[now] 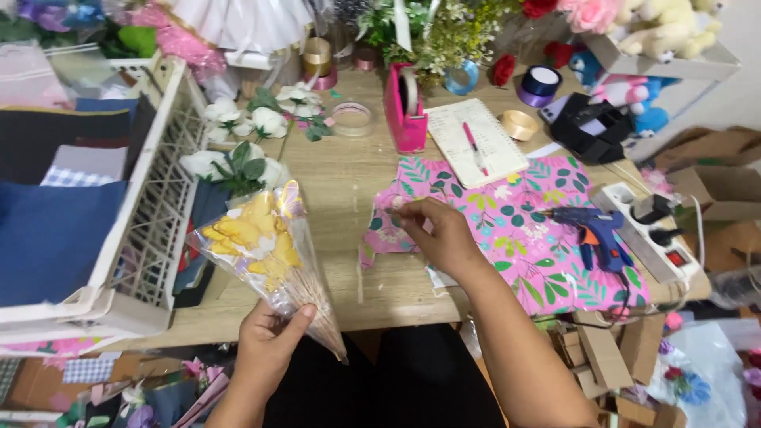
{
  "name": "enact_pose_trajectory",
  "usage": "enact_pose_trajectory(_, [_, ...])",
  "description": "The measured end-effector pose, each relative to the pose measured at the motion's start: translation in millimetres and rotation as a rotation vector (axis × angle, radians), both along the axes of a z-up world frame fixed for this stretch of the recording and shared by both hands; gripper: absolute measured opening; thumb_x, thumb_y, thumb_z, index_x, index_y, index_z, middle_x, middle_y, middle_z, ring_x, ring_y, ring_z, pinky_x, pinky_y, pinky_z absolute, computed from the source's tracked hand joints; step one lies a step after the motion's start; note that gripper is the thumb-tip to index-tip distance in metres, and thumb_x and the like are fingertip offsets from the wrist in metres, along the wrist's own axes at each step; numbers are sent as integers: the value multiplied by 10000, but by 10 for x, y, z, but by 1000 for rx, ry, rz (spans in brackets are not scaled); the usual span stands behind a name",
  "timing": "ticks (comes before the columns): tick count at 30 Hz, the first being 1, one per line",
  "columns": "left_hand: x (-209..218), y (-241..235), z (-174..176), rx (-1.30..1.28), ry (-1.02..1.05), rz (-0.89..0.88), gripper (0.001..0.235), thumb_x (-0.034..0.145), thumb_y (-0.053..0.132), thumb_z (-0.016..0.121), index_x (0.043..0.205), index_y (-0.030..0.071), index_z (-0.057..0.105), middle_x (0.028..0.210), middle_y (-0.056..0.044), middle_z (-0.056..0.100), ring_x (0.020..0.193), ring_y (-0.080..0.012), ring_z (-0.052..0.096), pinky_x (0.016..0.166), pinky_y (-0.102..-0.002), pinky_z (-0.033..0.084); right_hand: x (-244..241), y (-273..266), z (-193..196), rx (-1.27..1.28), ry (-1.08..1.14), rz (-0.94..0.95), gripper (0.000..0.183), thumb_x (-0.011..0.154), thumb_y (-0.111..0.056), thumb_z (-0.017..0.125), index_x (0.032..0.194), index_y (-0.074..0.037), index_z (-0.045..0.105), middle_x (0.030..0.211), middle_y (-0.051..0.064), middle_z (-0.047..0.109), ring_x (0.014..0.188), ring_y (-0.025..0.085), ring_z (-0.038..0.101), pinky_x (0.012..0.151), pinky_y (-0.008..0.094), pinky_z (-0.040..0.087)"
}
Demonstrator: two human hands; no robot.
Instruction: Packing various decorative items and craft supplies into a cardboard box for shipping.
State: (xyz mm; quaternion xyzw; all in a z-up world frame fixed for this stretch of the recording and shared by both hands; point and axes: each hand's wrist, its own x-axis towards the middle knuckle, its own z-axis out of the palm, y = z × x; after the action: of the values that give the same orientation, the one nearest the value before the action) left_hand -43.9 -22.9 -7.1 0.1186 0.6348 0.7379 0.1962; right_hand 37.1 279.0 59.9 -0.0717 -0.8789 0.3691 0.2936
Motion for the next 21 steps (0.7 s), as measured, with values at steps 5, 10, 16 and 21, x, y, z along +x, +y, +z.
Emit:
enact_pose_trajectory(5, [98, 280, 18, 20, 58, -110, 249, 828, 19, 786, 1068, -18, 732, 1011, -111, 788, 940, -171, 711, 891, -306, 586, 642, 18, -72, -227, -18, -127, 247, 921, -112, 761, 1168, -106, 766, 945, -14, 740, 825, 88, 610, 776, 231, 520])
enact_pose_trajectory(10, [347, 792, 243, -228, -11, -321, 195, 830, 97, 821, 1010, 24, 800, 888, -52, 780, 814, -116, 669, 759, -269, 564, 1374, 67, -417, -361, 48, -216, 208, 891, -113, 784, 1096, -84, 759, 1025, 35, 754, 953, 133, 692, 891, 270, 555])
enact_pose_trajectory(16, [657, 1568, 408, -399, 258, -550, 216, 809, 209, 816, 982, 81, 827, 915, -28, 820, 827, -130, 753, 744, -280, 606, 2128, -32, -496, -221, 113, -378, 122, 915, -177, 781, 1013, -104, 772, 893, 2, 701, 751, 105, 626, 890, 291, 563])
enact_pose_trajectory(21, [959, 2130, 519, -436, 328, -610, 373, 819, 295, 856, 1030, 5, 754, 814, -180, 742, 768, -241, 676, 679, -409, 550, 2703, 177, -380, -307, 187, -603, 137, 853, -89, 827, 988, -107, 818, 902, 83, 733, 866, 185, 688, 833, 346, 544])
